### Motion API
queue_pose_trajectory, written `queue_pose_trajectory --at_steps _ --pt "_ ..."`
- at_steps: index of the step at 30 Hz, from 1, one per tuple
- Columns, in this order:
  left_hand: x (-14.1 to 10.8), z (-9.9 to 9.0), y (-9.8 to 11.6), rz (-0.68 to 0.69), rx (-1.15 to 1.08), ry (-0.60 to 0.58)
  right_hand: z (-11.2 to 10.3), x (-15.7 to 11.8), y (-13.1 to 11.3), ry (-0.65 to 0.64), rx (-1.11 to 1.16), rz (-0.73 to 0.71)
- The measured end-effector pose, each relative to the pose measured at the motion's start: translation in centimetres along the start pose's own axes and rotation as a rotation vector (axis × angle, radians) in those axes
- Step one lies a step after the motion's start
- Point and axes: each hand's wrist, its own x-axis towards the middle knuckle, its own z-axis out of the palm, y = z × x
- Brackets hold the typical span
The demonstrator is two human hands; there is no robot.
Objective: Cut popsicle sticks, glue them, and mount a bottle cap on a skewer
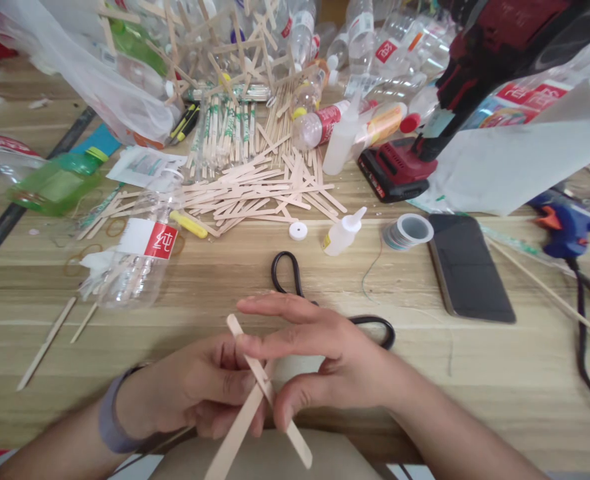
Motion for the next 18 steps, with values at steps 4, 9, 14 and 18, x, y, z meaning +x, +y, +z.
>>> queue_pose_trajectory --at_steps 4,9,14,18 --pt "-0.2 0.5 0.4 0.010 -0.007 0.032 -1.7 -0.9 -1.7 0.149 -0.199 0.086" --pt "-0.7 1.0 0.8 -0.007 -0.009 0.082 -5.1 -3.8 -1.8 0.116 -0.793 0.183" --pt "-1.0 1.4 1.1 0.078 -0.021 0.109 -5.4 -6.6 -0.6 -0.179 -1.108 0.273" --pt "-1.2 1.2 1.2 0.165 -0.063 0.103 -4.3 -6.8 -0.3 -0.231 -1.116 0.324"
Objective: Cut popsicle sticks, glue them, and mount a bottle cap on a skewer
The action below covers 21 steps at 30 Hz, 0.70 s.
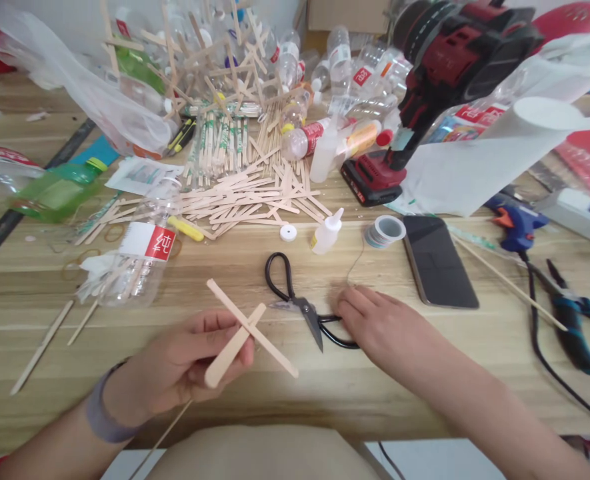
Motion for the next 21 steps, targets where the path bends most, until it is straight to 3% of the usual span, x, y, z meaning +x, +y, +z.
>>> queue_pose_trajectory --at_steps 3,6,10,12,14,18,21 --pt "-0.2 -0.3 0.0 0.113 -0.018 0.002 -0.5 -0.1 -0.2 -0.035 0.179 0.095" --pt "-0.5 -0.5 0.4 0.250 -0.032 0.058 -1.5 -0.9 -0.5 -0.114 0.579 0.246" --pt "-0.8 -0.6 0.9 0.401 -0.118 0.067 -1.8 -2.3 -1.8 -0.097 1.484 0.439" --pt "-0.6 -0.7 1.0 0.463 -0.134 0.057 -1.7 -2.7 -2.8 -0.161 1.942 0.451" --pt "-0.4 -0.9 0.9 0.528 -0.117 0.067 -1.6 -2.7 -4.0 -0.247 2.249 0.447" --pt "0.3 -1.3 0.7 0.632 -0.059 0.065 -1.8 -1.9 -6.4 -0.271 2.624 0.391" --pt "0.3 -1.6 0.8 0.715 0.021 0.016 -1.7 -1.4 -7.6 -0.393 2.744 0.386"
